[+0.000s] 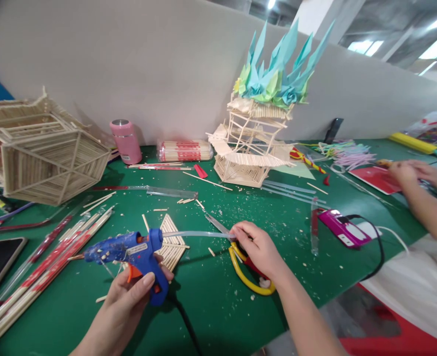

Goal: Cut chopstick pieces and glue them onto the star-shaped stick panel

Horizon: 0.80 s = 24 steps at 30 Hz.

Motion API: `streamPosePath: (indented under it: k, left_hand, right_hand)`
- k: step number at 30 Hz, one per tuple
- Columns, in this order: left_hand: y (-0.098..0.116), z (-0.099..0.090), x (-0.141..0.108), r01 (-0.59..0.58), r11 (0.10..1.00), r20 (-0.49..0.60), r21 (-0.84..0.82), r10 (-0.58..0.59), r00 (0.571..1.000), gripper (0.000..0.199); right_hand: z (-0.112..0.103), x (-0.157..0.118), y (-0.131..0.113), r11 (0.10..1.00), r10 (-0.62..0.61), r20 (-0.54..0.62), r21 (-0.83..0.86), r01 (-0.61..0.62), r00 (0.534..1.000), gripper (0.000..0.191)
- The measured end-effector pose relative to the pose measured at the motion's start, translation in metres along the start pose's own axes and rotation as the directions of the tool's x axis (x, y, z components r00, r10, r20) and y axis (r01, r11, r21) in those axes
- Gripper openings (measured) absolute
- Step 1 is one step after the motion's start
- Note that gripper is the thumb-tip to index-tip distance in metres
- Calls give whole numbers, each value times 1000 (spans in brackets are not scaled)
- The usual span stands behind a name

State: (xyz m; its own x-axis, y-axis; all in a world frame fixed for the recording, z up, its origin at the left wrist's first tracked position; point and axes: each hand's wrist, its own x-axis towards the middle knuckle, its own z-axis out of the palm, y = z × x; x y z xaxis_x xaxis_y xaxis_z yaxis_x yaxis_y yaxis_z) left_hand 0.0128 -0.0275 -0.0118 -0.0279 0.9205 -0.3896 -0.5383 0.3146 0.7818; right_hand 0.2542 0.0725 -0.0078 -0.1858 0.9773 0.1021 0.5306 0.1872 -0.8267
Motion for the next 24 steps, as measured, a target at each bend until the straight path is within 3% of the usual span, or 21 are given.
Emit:
streamPosePath:
  k: [5, 9, 12, 15, 17, 19, 22, 24]
  left_hand:
    - [-1, 0, 0, 2, 1000, 18, -12, -2, 1000, 25]
    - [0, 1, 0, 11, 1000, 10, -13, -10, 1000, 24]
    - [0, 2, 0, -2, 1000, 5, -5, 2, 1000, 27]
    - [-2, 3, 0, -10, 1000, 7, 8, 10, 1000, 28]
    - [-3, 3, 0, -12, 1000, 11, 13, 11, 1000, 29]
    - [-4, 2, 0, -11, 1000, 20, 14, 11, 1000, 31]
    - [-5, 1, -1, -5, 1000, 62, 10, 5, 998, 30]
    - [-6, 1, -1, -9, 1000, 91, 9, 8, 996, 27]
  right_hand:
    - [-5, 2, 12, 980, 114, -244, 185, -69, 963, 26]
    - [-41, -9, 15, 959, 130, -345, 280, -30, 930, 26]
    - [-76, -29, 12, 971, 146, -311, 228, -75, 939, 22]
    - [-86, -49, 1, 991, 136, -148, 23, -134, 980, 19]
    - [-69, -57, -13, 989, 100, 62, -116, -93, 993, 25]
    - [-34, -59, -33, 992, 112, 272, 20, -122, 956, 30]
    - [30, -53, -62, 844, 148, 350, 443, -303, 925, 35]
    - [64, -47, -76, 680, 148, 268, 672, -294, 952, 32]
